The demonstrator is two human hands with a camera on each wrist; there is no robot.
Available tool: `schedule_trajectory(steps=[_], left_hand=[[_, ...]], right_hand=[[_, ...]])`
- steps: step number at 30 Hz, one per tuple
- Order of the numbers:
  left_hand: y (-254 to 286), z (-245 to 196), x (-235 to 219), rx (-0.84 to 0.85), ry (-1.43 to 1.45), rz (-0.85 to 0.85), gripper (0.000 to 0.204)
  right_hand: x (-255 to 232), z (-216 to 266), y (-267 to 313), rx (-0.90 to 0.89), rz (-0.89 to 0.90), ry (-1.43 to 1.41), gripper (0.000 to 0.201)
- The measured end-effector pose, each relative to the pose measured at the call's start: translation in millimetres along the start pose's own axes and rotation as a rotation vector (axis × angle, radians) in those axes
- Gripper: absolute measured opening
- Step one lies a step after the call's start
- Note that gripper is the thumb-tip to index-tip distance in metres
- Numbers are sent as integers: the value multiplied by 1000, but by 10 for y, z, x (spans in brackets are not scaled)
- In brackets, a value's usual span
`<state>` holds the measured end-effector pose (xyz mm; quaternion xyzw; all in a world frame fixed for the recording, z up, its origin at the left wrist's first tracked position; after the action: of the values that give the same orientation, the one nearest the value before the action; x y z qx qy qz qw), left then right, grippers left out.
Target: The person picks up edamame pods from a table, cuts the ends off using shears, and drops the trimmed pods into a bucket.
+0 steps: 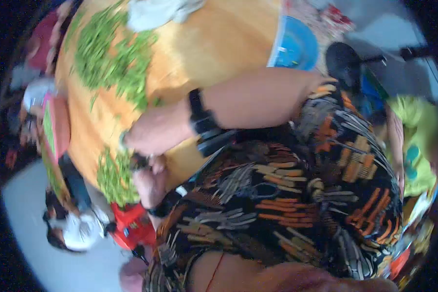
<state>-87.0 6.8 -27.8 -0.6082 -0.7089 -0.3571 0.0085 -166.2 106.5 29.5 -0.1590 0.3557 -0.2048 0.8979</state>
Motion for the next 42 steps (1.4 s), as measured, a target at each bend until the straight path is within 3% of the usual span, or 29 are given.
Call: schedule_trajectory(steps=[2,3,4,5,7,9,10,11,13,15,17,18,21,22,23,24,27,29,30,31,33,34,36,37,39,41,42], left_hand=[[96,13,-105,-61,113,11,18],[149,28,-248,-90,210,17,16],[225,12,-259,-87,295,-12,16],[287,2,-257,-85,379,-28,15],[407,50,-391,-118,613,-4,12],[426,18,-321,-144,660,204,11],[444,26,-345,-154,715,71,15],[439,-21,-279,-142,725,66,15],[403,-94,-159,-135,712,180,22],[385,-79,-240,-118,663,140,27],[355,-60,-190,-169,630,149,30],[354,-111,-135,-95,520,205,25],[262,-55,-104,-98,473,331,21],[272,-17,-119,-126,507,215,19],[250,-29,-96,-122,508,212,19],[212,-30,-80,-138,436,206,18],[149,-20,-34,-143,305,208,13],[145,-58,28,-111,-108,92,20],[121,-36,48,-135,-282,148,18],[126,-49,62,-136,-282,147,18],[142,-103,142,-142,-141,217,17],[129,-85,112,-141,-144,214,17],[107,-65,13,-82,289,273,26],[93,-41,-25,-75,289,262,26],[60,-50,-27,-10,348,296,27],[77,-49,2,30,251,195,22],[76,-100,20,147,0,97,14]], right_hand=[[-23,-41,-40,56,101,29,18],[-244,59,-10,114,162,196,16],[-207,-232,-14,-113,-132,-57,19],[-385,-258,-9,-117,-193,199,19],[-635,-263,-14,-127,-334,376,17],[-815,-169,-32,64,-195,190,15],[-760,-210,-20,50,-183,185,15],[-625,-315,-6,92,-91,263,15],[-400,-396,-17,129,19,342,16],[-264,-272,-37,-28,3,430,17],[-139,-263,-38,-18,47,501,16],[-104,-268,-46,-5,76,576,16],[-89,-292,-61,-25,122,564,16],[-101,-284,-61,-31,124,562,16],[-146,-316,-60,59,92,457,17],[-183,-341,-57,151,60,352,18],[-181,-163,-104,117,86,240,22],[-136,11,-103,95,170,234,24],[-83,56,-93,75,253,232,26],[-63,38,-83,75,253,230,26],[-99,33,-82,-11,66,159,24],[-90,1,-88,-15,64,156,24],[-255,-29,-92,-49,-253,108,21],[-288,-32,-92,-57,-251,99,21],[-243,-227,-44,272,9,25,18],[-222,-151,-57,216,-7,9,16],[-181,-141,-44,338,6,-194,16]])
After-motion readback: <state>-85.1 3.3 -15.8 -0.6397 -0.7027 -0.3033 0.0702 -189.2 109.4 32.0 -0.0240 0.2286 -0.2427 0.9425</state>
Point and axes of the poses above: each hand's wrist, its own y-axis away from the middle knuckle, its own x-axis out of the palm, z = x × y, the point moved 6 cm from there along -y, towards the middle knuckle, and after that the axes turned 9 degrees about -x, right-handed, at the moved point
